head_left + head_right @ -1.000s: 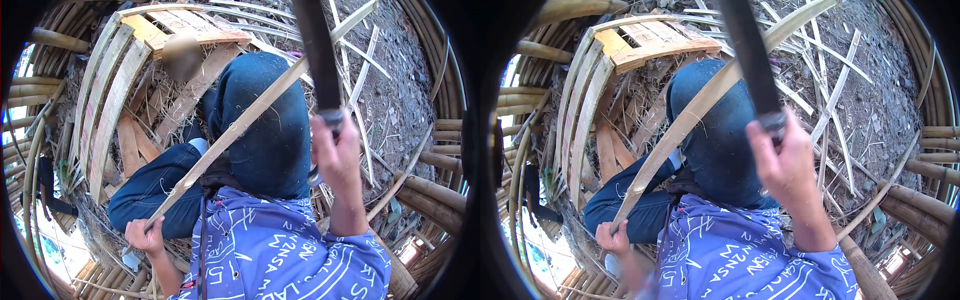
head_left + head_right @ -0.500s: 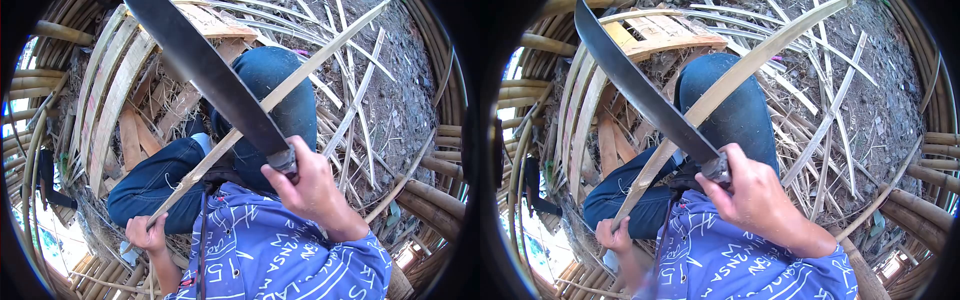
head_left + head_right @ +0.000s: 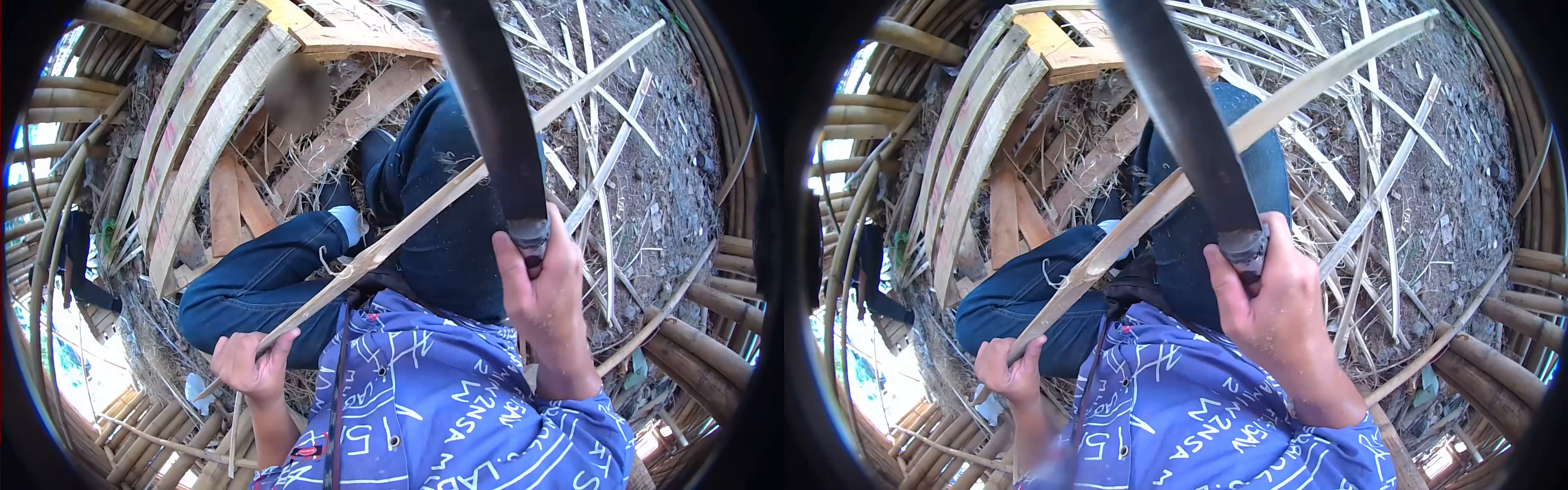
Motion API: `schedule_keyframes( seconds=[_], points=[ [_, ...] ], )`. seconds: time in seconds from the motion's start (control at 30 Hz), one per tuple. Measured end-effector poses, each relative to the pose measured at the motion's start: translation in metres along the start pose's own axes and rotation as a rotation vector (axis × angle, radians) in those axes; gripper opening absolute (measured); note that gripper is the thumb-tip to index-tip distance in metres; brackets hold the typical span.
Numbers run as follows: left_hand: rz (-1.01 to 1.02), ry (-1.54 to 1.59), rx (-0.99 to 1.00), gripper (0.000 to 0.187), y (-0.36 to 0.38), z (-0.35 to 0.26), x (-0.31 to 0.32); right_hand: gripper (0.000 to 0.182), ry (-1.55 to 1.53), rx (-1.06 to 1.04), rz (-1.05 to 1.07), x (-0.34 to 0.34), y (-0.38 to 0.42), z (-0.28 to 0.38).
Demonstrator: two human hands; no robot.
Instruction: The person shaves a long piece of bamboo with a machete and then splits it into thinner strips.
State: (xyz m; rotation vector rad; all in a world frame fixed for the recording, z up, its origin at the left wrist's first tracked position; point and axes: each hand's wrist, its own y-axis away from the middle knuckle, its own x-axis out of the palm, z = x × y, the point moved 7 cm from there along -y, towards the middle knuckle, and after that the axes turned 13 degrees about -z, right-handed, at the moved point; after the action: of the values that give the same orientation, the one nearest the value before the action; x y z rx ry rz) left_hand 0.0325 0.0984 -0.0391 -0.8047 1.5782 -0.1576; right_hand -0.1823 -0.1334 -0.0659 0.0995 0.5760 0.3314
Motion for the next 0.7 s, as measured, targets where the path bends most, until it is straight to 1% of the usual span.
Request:
schedule_keyframes(
  seconds=[0.07,0.1,0.13,0.2,0.3,0.33,0.4,0.43,0.53,0.6,0.63,0.67,0.7],
  points=[
    [0.007,-0.017,0.0,0.043,-0.001,-0.002,0.001,0.025,-0.076,0.009,-0.001,0.01,0.006,-0.004],
    [0.014,-0.012,-0.012,0.043,-0.002,0.001,0.002,0.026,-0.073,-0.078,0.072,0.018,0.012,-0.003],
    [0.02,-0.003,-0.019,0.042,-0.004,0.002,0.004,0.027,-0.053,-0.112,0.086,0.02,0.015,-0.001],
    [0.018,0.017,-0.012,0.042,-0.004,-0.001,0.005,0.027,-0.017,-0.124,0.126,0.017,0.013,0.001],
    [0.008,-0.011,0.001,0.042,-0.006,-0.003,0.002,0.025,-0.045,-0.015,-0.017,0.0,0.002,-0.002],
    [0.0,-0.013,0.013,0.043,-0.01,-0.006,0.003,0.024,-0.03,0.09,0.016,0.001,0.0,-0.003],
    [-0.009,-0.024,0.015,0.043,-0.01,-0.007,0.002,0.023,-0.082,-0.003,0.055,0.016,0.011,-0.004],
    [0.006,-0.027,0.011,0.043,-0.01,-0.004,0.004,0.023,-0.118,-0.081,0.074,0.024,0.02,-0.003],
    [0.008,-0.009,0.008,0.043,-0.009,-0.003,0.005,0.027,0.026,-0.171,0.249,0.03,0.022,0.01],
    [-0.005,-0.003,0.007,0.044,-0.008,-0.005,0.002,0.026,-0.042,-0.087,0.14,0.018,0.014,0.008],
    [-0.006,-0.009,0.001,0.044,-0.009,-0.006,0.002,0.025,-0.05,-0.024,0.056,0.012,0.008,0.003],
    [0.003,-0.015,0.005,0.045,-0.012,-0.009,0.004,0.024,-0.027,0.077,0.041,0.01,0.005,0.0],
    [0.016,-0.023,0.003,0.045,-0.012,-0.01,0.004,0.024,-0.036,0.051,0.043,0.015,0.008,-0.001]
  ],
)
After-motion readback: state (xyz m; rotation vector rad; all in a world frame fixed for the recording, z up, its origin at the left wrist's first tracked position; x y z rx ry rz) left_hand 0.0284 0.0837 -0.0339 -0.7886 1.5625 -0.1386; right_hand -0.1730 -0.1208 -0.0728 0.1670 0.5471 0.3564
